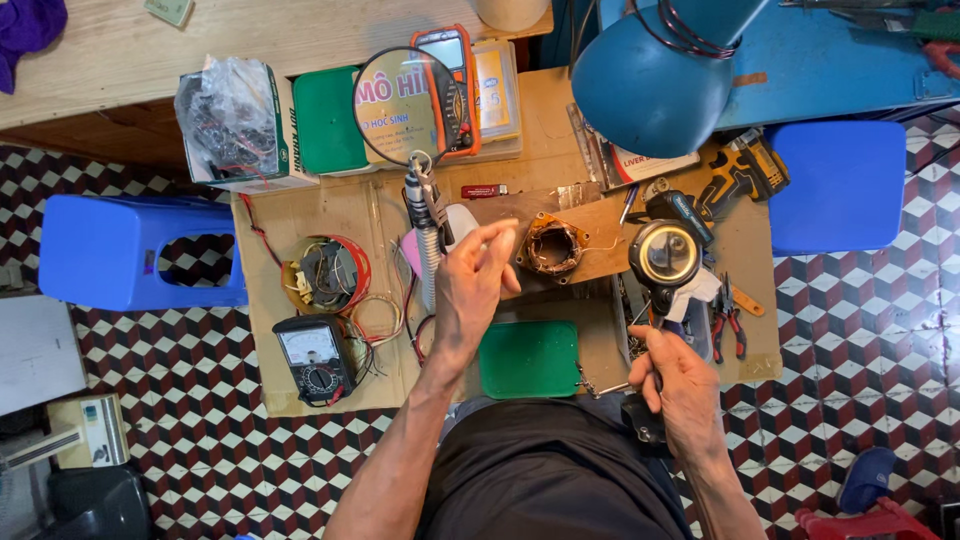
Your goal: The person cleans a cylindrical metal component with a cloth, then uses a magnifying lamp and a small tool to adjust or inspect internal wiring and parts. The person repeatedly positions the component under the lamp and manipulates internal elements with a tool.
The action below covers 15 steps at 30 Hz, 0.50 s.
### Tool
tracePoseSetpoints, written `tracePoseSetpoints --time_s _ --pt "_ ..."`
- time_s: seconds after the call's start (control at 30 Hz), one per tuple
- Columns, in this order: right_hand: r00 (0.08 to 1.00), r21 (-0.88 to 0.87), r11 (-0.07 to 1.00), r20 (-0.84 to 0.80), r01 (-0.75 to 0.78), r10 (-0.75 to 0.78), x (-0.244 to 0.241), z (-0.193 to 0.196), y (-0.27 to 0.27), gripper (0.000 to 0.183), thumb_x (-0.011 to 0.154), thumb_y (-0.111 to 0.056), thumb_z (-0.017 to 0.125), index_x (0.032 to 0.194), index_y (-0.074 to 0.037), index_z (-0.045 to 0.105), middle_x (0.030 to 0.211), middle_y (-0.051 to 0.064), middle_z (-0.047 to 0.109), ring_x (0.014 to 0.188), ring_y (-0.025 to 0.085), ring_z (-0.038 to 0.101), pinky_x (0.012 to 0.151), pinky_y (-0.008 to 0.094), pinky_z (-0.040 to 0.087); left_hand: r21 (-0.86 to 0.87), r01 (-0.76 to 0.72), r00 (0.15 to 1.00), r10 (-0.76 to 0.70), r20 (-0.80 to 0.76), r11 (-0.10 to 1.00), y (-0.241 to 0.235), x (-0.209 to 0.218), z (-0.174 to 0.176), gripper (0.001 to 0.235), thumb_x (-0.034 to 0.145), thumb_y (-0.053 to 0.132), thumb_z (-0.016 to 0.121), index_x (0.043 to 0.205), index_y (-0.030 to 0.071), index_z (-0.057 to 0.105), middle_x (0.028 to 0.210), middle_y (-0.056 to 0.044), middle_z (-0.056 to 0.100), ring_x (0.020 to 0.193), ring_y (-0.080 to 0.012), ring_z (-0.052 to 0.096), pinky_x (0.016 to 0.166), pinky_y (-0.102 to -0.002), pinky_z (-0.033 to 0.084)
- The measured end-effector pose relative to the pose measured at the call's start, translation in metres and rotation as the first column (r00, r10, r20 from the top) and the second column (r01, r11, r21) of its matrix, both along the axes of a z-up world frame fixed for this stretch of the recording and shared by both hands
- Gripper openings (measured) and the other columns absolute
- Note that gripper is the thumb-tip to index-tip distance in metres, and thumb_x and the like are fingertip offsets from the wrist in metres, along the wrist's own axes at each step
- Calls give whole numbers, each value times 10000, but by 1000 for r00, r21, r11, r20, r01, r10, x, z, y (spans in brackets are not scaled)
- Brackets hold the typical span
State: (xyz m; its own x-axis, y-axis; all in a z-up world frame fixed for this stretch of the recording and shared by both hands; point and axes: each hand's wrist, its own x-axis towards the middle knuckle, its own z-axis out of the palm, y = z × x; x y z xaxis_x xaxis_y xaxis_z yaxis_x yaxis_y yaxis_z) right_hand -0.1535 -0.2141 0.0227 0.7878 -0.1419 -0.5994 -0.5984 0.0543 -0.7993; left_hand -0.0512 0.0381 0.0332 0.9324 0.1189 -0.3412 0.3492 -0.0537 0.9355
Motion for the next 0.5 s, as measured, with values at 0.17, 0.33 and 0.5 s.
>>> tracePoseSetpoints --time_s 0.17,0.33,0.5 --pt "999 -31 999 22 39 -38 -10 1 12 384 1071 -258 494 1225 49 666 696 47 593 486 47 419 447 181 323 -118 -41 996 32 -84 992 -11 -35 -10 357 1001 354 623 1133 38 721 561 27 580 498 -28 476 463 -223 360" --pt "999 -74 996 3 51 -51 -15 1 25 372 1063 -246 494 1213 45 671 665 56 597 456 56 410 418 188 311 -179 25 990 -49 -131 984 -32 -47 -20 340 1005 335 656 1073 12 735 570 35 595 519 -11 474 474 -205 351" --pt "1000 -91 996 -21 12 -14 -11 6 34 365 1064 -252 491 1200 24 687 661 38 593 461 44 409 423 184 315 -193 -50 984 15 -176 980 -41 -53 -18 283 985 286 658 1116 54 755 567 47 614 527 9 488 482 -191 368"
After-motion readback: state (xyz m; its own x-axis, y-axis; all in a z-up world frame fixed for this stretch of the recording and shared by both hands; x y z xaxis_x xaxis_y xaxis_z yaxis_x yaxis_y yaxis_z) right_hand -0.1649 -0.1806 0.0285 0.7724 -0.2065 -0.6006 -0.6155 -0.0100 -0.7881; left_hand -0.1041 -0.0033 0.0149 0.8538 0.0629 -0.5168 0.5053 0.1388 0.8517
